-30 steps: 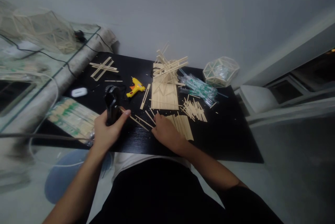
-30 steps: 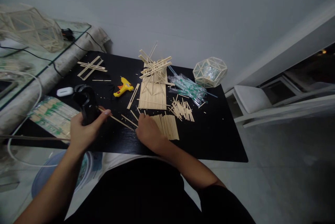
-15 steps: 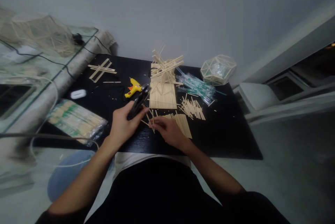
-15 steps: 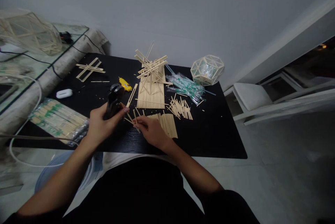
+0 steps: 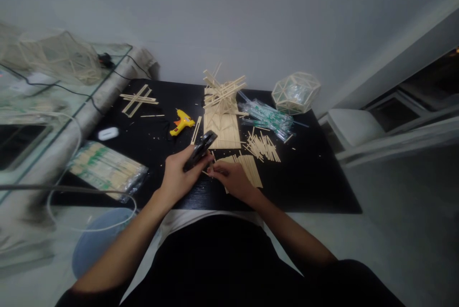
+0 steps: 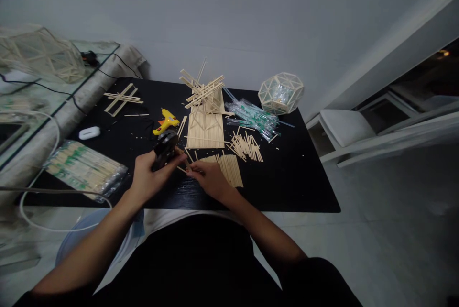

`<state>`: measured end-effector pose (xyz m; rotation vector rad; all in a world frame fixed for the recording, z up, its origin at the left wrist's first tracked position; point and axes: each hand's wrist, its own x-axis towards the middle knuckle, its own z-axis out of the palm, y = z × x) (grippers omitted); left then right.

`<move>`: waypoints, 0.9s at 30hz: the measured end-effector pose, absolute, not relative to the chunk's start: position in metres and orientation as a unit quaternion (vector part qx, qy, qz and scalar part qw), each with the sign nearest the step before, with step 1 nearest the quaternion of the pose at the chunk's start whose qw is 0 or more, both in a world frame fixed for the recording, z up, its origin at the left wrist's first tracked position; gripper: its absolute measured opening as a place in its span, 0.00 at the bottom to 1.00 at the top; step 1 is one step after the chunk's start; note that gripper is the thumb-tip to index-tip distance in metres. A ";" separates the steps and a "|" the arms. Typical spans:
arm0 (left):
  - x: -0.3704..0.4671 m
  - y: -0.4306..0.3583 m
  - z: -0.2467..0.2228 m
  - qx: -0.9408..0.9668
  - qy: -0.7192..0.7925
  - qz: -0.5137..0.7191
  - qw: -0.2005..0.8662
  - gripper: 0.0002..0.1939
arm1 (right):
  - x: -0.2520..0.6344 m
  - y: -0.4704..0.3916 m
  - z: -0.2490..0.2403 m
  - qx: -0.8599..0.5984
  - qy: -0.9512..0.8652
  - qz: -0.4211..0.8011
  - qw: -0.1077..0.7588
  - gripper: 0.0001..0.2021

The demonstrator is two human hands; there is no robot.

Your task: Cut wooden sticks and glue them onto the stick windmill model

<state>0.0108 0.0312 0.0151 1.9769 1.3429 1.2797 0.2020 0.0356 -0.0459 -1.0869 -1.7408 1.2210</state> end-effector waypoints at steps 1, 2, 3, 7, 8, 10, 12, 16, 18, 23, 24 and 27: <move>0.010 0.030 0.014 0.717 0.477 0.459 0.220 0.09 | 0.202 0.036 -0.047 -0.423 -0.681 0.469 0.371 0.04; 0.010 0.029 0.012 0.721 0.470 0.456 0.226 0.08 | 0.202 0.035 -0.048 -0.422 -0.683 0.463 0.376 0.04; 0.009 0.028 0.011 0.724 0.465 0.454 0.232 0.08 | 0.201 0.035 -0.049 -0.419 -0.685 0.458 0.381 0.04; 0.007 0.026 0.004 0.726 0.459 0.450 0.242 0.06 | 0.201 0.034 -0.053 -0.409 -0.705 0.431 0.386 0.05; 0.007 0.026 0.002 0.724 0.461 0.453 0.242 0.05 | 0.201 0.034 -0.054 -0.407 -0.710 0.425 0.386 0.05; 0.007 0.026 0.000 0.716 0.464 0.459 0.245 0.05 | 0.201 0.034 -0.057 -0.398 -0.719 0.417 0.389 0.04; 0.007 0.026 -0.002 0.708 0.470 0.461 0.257 0.05 | 0.201 0.035 -0.060 -0.392 -0.726 0.405 0.394 0.04; 0.007 0.025 -0.004 0.689 0.478 0.449 0.309 0.07 | 0.201 0.036 -0.063 -0.386 -0.743 0.376 0.397 0.04; 0.007 0.025 -0.005 0.675 0.480 0.450 0.333 0.08 | 0.201 0.036 -0.062 -0.380 -0.750 0.369 0.396 0.04; 0.007 0.024 -0.006 0.671 0.484 0.453 0.332 0.06 | 0.201 0.037 -0.061 -0.373 -0.763 0.354 0.391 0.04; 0.007 0.023 -0.006 0.672 0.483 0.455 0.329 0.06 | 0.201 0.037 -0.061 -0.371 -0.766 0.353 0.389 0.04; 0.008 0.022 -0.008 0.669 0.478 0.467 0.326 0.05 | 0.202 0.037 -0.059 -0.371 -0.770 0.353 0.381 0.05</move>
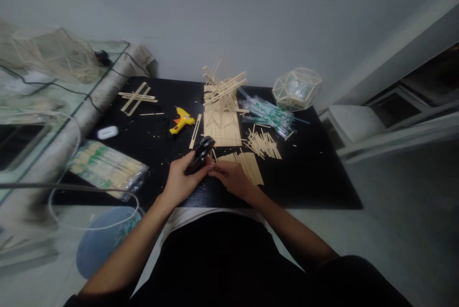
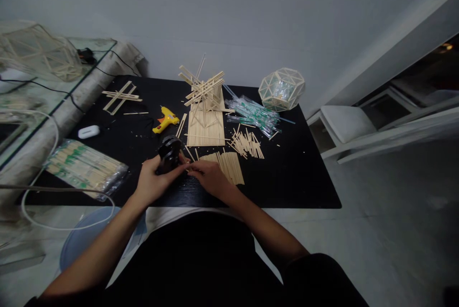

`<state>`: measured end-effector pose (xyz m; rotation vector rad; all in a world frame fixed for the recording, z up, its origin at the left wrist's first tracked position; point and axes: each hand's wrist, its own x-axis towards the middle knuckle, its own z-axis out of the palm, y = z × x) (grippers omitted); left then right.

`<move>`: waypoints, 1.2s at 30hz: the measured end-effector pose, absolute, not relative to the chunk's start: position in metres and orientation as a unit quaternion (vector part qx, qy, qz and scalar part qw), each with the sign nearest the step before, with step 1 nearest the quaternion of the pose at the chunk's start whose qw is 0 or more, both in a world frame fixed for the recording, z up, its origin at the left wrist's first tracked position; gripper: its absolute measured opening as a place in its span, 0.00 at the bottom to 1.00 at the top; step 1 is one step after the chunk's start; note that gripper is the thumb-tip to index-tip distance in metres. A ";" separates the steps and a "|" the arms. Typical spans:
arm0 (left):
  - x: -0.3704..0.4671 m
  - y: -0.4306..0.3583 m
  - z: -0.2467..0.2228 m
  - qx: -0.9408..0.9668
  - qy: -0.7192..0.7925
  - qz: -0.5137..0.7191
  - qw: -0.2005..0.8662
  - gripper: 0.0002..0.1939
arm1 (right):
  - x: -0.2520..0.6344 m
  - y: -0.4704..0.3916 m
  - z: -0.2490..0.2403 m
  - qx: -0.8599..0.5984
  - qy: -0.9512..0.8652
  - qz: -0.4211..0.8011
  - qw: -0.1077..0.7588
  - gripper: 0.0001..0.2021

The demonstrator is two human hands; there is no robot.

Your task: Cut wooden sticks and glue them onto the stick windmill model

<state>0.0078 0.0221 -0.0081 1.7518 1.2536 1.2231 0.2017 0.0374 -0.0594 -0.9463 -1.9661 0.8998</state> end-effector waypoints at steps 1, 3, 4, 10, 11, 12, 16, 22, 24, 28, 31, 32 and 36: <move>0.008 0.022 -0.009 0.666 0.477 0.470 0.328 0.05 | 0.202 0.037 -0.058 -0.371 -0.772 0.352 0.377 0.05; 0.008 0.021 -0.010 0.660 0.476 0.475 0.335 0.05 | 0.203 0.037 -0.054 -0.369 -0.777 0.351 0.370 0.05; 0.008 0.020 -0.010 0.658 0.476 0.475 0.339 0.06 | 0.203 0.037 -0.051 -0.368 -0.779 0.351 0.367 0.05; 0.010 0.019 -0.012 0.651 0.477 0.478 0.345 0.06 | 0.204 0.037 -0.043 -0.366 -0.774 0.359 0.371 0.07; 0.010 0.019 -0.011 0.649 0.476 0.480 0.348 0.06 | 0.204 0.037 -0.043 -0.366 -0.772 0.358 0.376 0.07; 0.010 0.019 -0.011 0.647 0.476 0.482 0.351 0.05 | 0.204 0.037 -0.044 -0.368 -0.771 0.354 0.380 0.08; 0.010 0.020 -0.011 0.651 0.471 0.483 0.348 0.05 | 0.203 0.037 -0.047 -0.370 -0.783 0.335 0.372 0.08; 0.006 0.020 -0.012 0.671 0.480 0.459 0.329 0.07 | 0.203 0.038 -0.051 -0.358 -0.807 0.302 0.359 0.09; 0.006 0.020 -0.012 0.671 0.480 0.457 0.332 0.08 | 0.203 0.038 -0.053 -0.353 -0.807 0.300 0.366 0.09; 0.006 0.020 -0.011 0.666 0.482 0.460 0.335 0.08 | 0.201 0.038 -0.056 -0.349 -0.804 0.300 0.376 0.09; 0.006 0.020 -0.010 0.662 0.485 0.464 0.335 0.08 | 0.199 0.039 -0.058 -0.342 -0.807 0.300 0.378 0.10; 0.006 0.020 -0.010 0.662 0.484 0.464 0.335 0.08 | 0.199 0.039 -0.059 -0.340 -0.807 0.298 0.381 0.10; 0.005 0.020 -0.011 0.662 0.483 0.466 0.333 0.08 | 0.197 0.038 -0.062 -0.329 -0.799 0.288 0.412 0.10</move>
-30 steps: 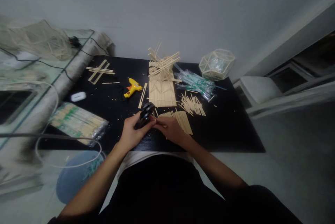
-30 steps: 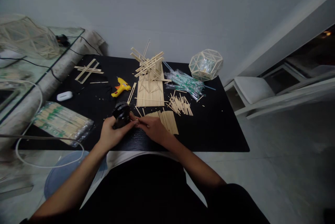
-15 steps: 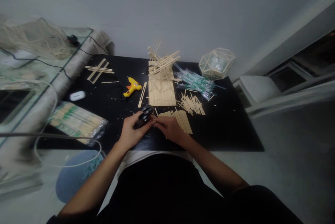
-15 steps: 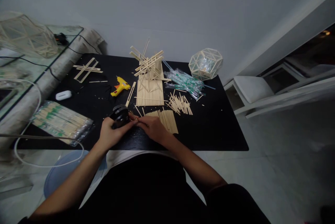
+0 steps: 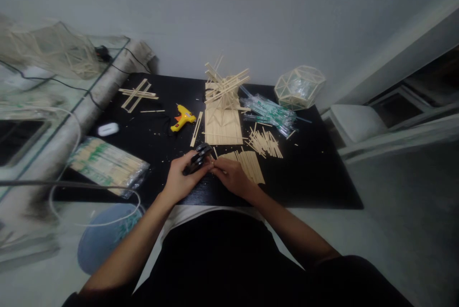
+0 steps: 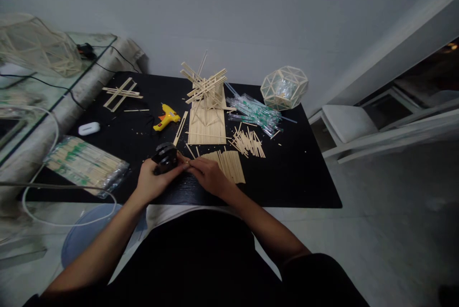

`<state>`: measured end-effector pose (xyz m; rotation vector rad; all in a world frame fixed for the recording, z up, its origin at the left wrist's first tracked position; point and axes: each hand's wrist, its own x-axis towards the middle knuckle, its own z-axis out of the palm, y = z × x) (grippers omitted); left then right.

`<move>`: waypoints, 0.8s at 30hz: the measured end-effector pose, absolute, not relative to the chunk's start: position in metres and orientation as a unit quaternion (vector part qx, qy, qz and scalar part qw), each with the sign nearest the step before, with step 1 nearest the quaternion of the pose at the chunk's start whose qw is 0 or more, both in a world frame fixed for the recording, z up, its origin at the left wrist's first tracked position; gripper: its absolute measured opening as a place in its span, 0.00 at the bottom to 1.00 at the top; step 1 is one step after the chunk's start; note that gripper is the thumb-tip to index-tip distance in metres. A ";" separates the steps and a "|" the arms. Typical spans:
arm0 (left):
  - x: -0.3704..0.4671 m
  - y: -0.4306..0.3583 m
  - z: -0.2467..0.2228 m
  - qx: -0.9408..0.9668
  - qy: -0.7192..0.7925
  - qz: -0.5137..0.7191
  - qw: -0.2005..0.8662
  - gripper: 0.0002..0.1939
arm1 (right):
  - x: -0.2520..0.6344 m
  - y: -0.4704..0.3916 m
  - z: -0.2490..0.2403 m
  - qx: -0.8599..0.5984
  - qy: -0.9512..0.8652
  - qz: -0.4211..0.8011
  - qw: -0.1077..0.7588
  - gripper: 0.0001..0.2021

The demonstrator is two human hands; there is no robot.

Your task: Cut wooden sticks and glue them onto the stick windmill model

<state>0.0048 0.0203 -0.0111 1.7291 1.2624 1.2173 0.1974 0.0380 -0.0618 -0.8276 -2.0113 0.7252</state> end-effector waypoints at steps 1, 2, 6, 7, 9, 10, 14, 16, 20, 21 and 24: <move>0.005 0.020 -0.011 0.663 0.483 0.467 0.331 0.08 | 0.197 0.038 -0.063 -0.328 -0.798 0.286 0.417 0.10; 0.005 0.020 -0.012 0.664 0.482 0.467 0.330 0.08 | 0.197 0.037 -0.064 -0.329 -0.797 0.284 0.420 0.10; 0.005 0.020 -0.013 0.672 0.477 0.462 0.328 0.07 | 0.197 0.036 -0.068 -0.337 -0.796 0.278 0.419 0.10; 0.005 0.020 -0.013 0.674 0.477 0.460 0.327 0.07 | 0.197 0.035 -0.068 -0.338 -0.796 0.278 0.418 0.10; 0.004 0.020 -0.012 0.680 0.479 0.452 0.322 0.08 | 0.197 0.035 -0.069 -0.339 -0.798 0.277 0.413 0.10; 0.003 0.019 -0.010 0.684 0.481 0.446 0.320 0.09 | 0.197 0.035 -0.069 -0.339 -0.799 0.277 0.412 0.09; -0.010 0.014 0.003 0.697 0.507 0.411 0.296 0.10 | 0.195 0.032 -0.068 -0.329 -0.795 0.273 0.430 0.09; -0.021 0.009 0.012 0.709 0.535 0.383 0.254 0.10 | 0.194 0.030 -0.068 -0.326 -0.794 0.273 0.435 0.08; -0.043 -0.001 0.024 0.746 0.579 0.279 0.177 0.13 | 0.193 0.028 -0.067 -0.339 -0.791 0.281 0.424 0.08; -0.048 -0.004 0.025 0.752 0.586 0.252 0.164 0.14 | 0.192 0.027 -0.066 -0.341 -0.791 0.281 0.423 0.08; -0.057 -0.008 0.022 0.764 0.609 0.175 0.122 0.17 | 0.191 0.028 -0.066 -0.334 -0.791 0.274 0.433 0.09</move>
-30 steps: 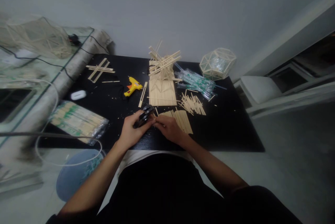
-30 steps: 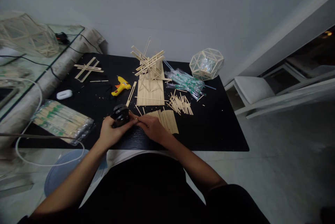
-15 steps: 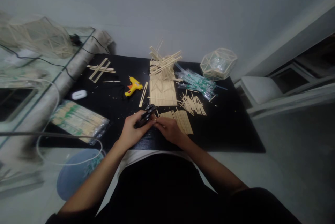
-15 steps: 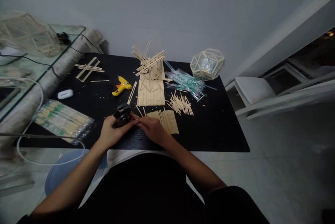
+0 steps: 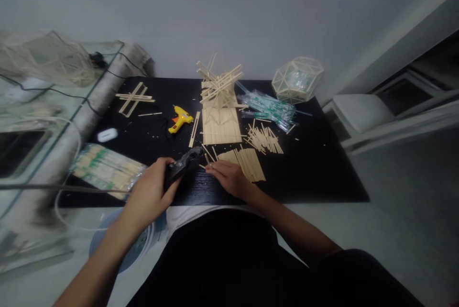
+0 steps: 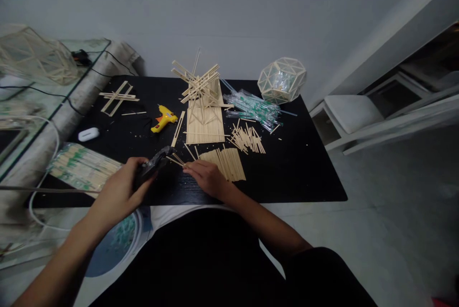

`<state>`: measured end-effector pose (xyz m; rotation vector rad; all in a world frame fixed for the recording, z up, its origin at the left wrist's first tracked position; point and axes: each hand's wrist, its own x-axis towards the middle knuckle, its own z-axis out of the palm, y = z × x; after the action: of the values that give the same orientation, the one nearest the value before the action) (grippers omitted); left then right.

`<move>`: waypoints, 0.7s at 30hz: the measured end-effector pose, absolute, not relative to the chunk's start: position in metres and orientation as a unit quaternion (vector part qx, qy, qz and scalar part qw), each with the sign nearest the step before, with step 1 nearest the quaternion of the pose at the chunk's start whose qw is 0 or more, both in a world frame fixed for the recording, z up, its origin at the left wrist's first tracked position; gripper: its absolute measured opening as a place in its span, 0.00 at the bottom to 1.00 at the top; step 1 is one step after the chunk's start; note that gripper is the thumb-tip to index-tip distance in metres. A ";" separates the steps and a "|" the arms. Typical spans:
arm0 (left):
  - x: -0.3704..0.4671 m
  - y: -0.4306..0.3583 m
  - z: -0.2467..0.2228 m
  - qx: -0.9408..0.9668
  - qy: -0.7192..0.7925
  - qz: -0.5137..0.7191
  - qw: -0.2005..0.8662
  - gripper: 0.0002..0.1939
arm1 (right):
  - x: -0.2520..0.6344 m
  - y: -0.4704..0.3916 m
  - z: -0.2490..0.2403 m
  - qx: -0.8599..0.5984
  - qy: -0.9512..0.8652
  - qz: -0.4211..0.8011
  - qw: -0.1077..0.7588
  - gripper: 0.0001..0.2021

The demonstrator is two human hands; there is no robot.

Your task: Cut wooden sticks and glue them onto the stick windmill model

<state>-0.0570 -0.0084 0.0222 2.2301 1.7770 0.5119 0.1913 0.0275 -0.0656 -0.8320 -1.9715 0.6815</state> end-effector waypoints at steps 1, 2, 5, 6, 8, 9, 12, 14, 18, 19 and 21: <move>-0.058 -0.010 0.021 0.767 0.615 0.151 0.105 0.18 | 0.191 0.028 -0.066 -0.331 -0.792 0.270 0.437 0.09; -0.059 -0.010 0.020 0.770 0.618 0.129 0.088 0.19 | 0.190 0.028 -0.066 -0.329 -0.792 0.268 0.439 0.09; -0.054 -0.013 0.019 0.788 0.608 0.084 0.047 0.19 | 0.189 0.028 -0.068 -0.335 -0.797 0.266 0.427 0.09; -0.051 -0.013 0.020 0.793 0.603 0.074 0.036 0.19 | 0.189 0.028 -0.069 -0.339 -0.798 0.264 0.422 0.09; -0.045 -0.014 0.024 0.799 0.600 0.050 0.016 0.21 | 0.190 0.028 -0.071 -0.342 -0.801 0.259 0.417 0.09; -0.041 -0.014 0.026 0.799 0.600 0.035 0.006 0.21 | 0.190 0.028 -0.072 -0.339 -0.803 0.256 0.418 0.09; -0.033 -0.014 0.033 0.806 0.591 0.002 -0.012 0.24 | 0.192 0.029 -0.076 -0.327 -0.806 0.257 0.422 0.12; -0.030 -0.014 0.036 0.816 0.577 -0.006 -0.016 0.24 | 0.192 0.030 -0.078 -0.322 -0.808 0.259 0.419 0.14; -0.027 -0.014 0.037 0.823 0.567 -0.023 -0.028 0.24 | 0.192 0.030 -0.080 -0.319 -0.814 0.253 0.414 0.13; -0.026 -0.015 0.037 0.823 0.566 -0.026 -0.033 0.24 | 0.192 0.030 -0.080 -0.319 -0.814 0.251 0.415 0.13; -0.026 -0.016 0.036 0.823 0.566 -0.032 -0.042 0.24 | 0.193 0.030 -0.081 -0.318 -0.814 0.250 0.418 0.13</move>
<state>-0.0256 -0.0158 0.0359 2.6571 1.8262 -0.1018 0.1926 0.0302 -0.0806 -0.7969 -2.0408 0.6268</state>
